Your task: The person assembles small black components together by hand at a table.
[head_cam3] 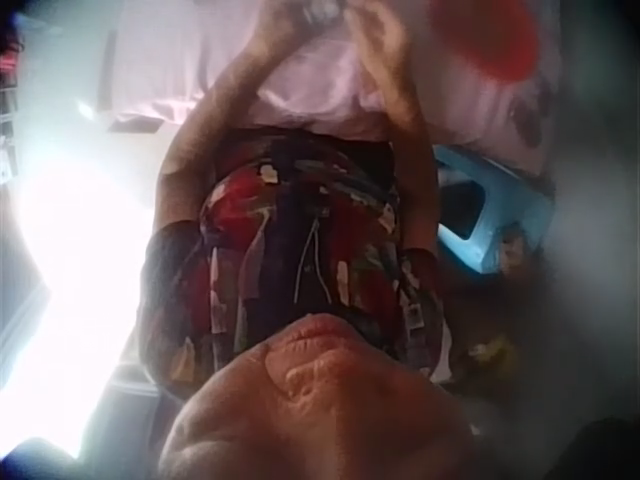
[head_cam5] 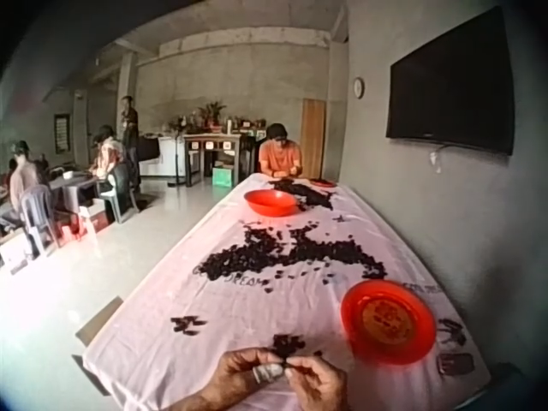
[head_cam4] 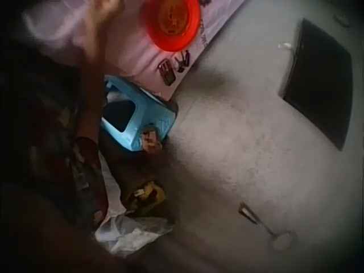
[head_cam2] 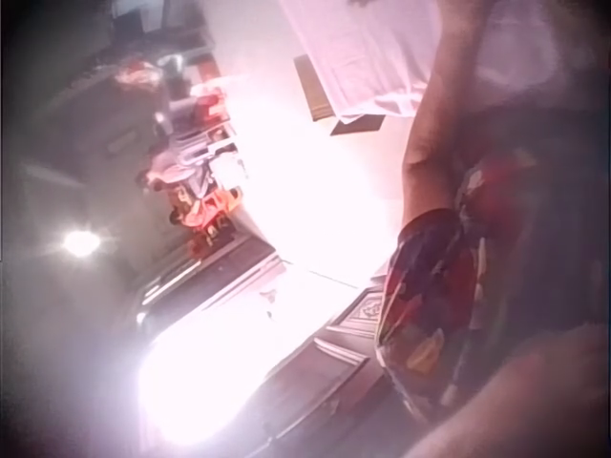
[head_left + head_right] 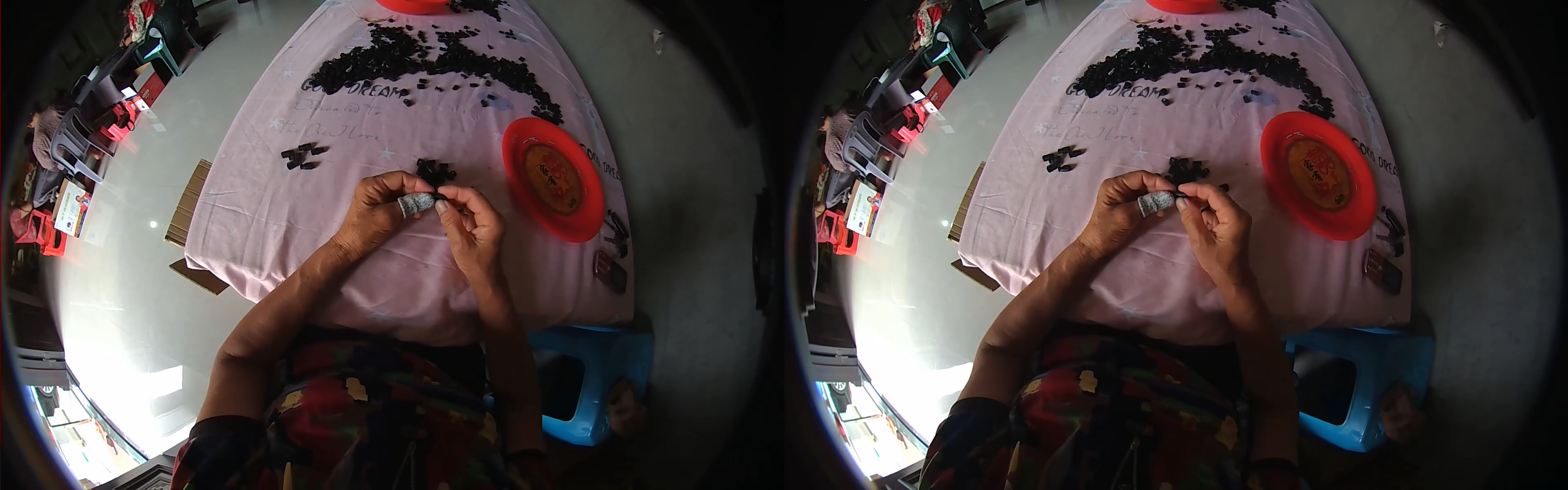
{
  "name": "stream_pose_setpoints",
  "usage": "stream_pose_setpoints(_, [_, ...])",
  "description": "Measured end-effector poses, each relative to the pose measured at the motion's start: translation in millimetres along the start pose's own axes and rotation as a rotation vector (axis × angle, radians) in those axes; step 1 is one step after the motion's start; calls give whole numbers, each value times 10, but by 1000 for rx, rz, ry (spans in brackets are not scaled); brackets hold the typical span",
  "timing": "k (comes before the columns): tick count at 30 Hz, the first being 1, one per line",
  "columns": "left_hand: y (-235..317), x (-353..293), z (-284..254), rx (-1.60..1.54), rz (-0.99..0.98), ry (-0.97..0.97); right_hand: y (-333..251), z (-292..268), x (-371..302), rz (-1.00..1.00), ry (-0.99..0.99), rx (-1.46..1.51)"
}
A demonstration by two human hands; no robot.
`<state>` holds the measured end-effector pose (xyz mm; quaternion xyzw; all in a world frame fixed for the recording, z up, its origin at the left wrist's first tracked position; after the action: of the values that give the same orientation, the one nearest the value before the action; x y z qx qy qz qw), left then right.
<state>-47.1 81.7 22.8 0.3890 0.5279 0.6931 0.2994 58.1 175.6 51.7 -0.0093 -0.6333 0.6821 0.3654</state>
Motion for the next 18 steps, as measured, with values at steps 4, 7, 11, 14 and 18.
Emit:
stream_pose_setpoints(4, [16,-10,5,17,-6,20,9,-20,-6,-9,4,4])
stream_pose_setpoints(7, [68,-15,-16,187,77,24,-35,11,-8,11,-42,-202])
stream_pose_setpoints(11, [90,-34,-40,216,83,59,-50,9,-1,22,-26,-200])
stream_pose_setpoints(14, [137,-30,-45,191,69,86,-47,-97,-1,17,63,18])
stream_pose_setpoints(18, [143,-24,-12,141,67,69,-26,-101,-6,22,34,-30])
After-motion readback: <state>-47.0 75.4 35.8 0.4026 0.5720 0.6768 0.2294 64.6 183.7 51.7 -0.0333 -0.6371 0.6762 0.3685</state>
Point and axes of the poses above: each hand's wrist, its own x-axis towards the middle knuckle, its own z-axis out of the palm, y = z × x, the point moved 10 cm from there along x, towards the middle knuckle, and after that the axes turned 13 degrees about x, right-handed, at the moved point
